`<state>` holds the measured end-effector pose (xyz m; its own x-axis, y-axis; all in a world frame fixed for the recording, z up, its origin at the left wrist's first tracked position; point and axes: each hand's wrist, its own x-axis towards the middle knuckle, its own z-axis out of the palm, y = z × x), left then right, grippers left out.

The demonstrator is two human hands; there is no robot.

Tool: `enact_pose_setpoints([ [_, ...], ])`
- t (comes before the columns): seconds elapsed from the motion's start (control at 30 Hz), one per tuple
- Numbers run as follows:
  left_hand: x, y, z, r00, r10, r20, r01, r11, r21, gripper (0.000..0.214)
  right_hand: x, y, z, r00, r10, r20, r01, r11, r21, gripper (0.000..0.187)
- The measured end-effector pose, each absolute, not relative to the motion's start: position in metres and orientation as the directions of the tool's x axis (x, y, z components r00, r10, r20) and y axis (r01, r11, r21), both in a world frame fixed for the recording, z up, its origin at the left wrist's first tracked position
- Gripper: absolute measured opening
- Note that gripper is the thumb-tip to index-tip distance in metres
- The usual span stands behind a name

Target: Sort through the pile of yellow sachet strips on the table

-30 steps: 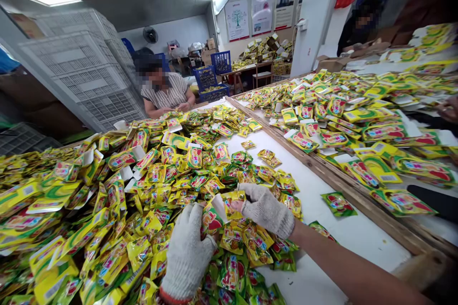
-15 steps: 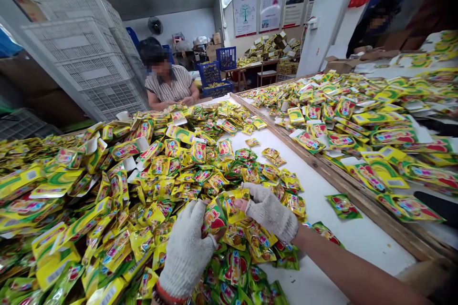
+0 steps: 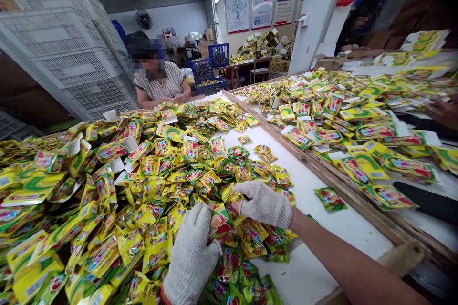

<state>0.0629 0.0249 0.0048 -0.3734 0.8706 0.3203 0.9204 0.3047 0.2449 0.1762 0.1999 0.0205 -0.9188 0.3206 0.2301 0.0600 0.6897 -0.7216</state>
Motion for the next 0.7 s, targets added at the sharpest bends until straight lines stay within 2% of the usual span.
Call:
enact_pose_setpoints([
  [0.13, 0.063, 0.026, 0.001, -0.385, 0.85, 0.359, 0.92, 0.322, 0.225, 0.055, 0.173, 0.192, 0.019, -0.867, 0.433, 0.246, 0.167, 0.719, -0.675, 0.018],
  [0.27, 0.061, 0.026, 0.009, -0.45, 0.84, 0.302, 0.891, 0.401, 0.211, 0.052, 0.175, 0.194, 0.026, -0.921, 0.374, 0.113, 0.134, 0.575, -0.807, 0.015],
  [0.33, 0.061, 0.026, 0.012, -0.464, 0.839, 0.285, 0.885, 0.424, 0.193, 0.05, 0.174, 0.195, 0.026, -0.895, 0.43, 0.116, 0.14, 0.52, -0.843, 0.013],
  [0.4, 0.063, 0.026, 0.013, -0.45, 0.843, 0.294, 0.893, 0.415, 0.177, 0.053, 0.172, 0.193, 0.023, -0.867, 0.469, 0.17, 0.128, 0.539, -0.832, 0.01],
  [0.47, 0.065, 0.027, 0.011, -0.422, 0.857, 0.296, 0.906, 0.392, 0.159, 0.057, 0.171, 0.189, 0.02, -0.893, 0.419, 0.163, 0.108, 0.551, -0.828, 0.01],
  [0.53, 0.066, 0.027, 0.011, -0.408, 0.868, 0.284, 0.913, 0.382, 0.145, 0.058, 0.171, 0.187, 0.02, -0.956, 0.292, -0.001, 0.138, 0.449, -0.883, 0.013],
  [0.6, 0.067, 0.027, 0.013, -0.429, 0.86, 0.276, 0.903, 0.407, 0.137, 0.058, 0.174, 0.187, 0.024, -0.971, 0.171, -0.169, 0.21, 0.264, -0.941, 0.015],
  [0.67, 0.068, 0.028, 0.015, -0.464, 0.841, 0.276, 0.886, 0.443, 0.14, 0.06, 0.176, 0.186, 0.028, -0.962, 0.145, -0.231, 0.25, 0.136, -0.959, 0.02],
  [0.7, 0.069, 0.028, 0.016, -0.476, 0.836, 0.273, 0.879, 0.454, 0.144, 0.061, 0.177, 0.185, 0.029, -0.96, 0.153, -0.235, 0.255, 0.128, -0.958, 0.021],
])
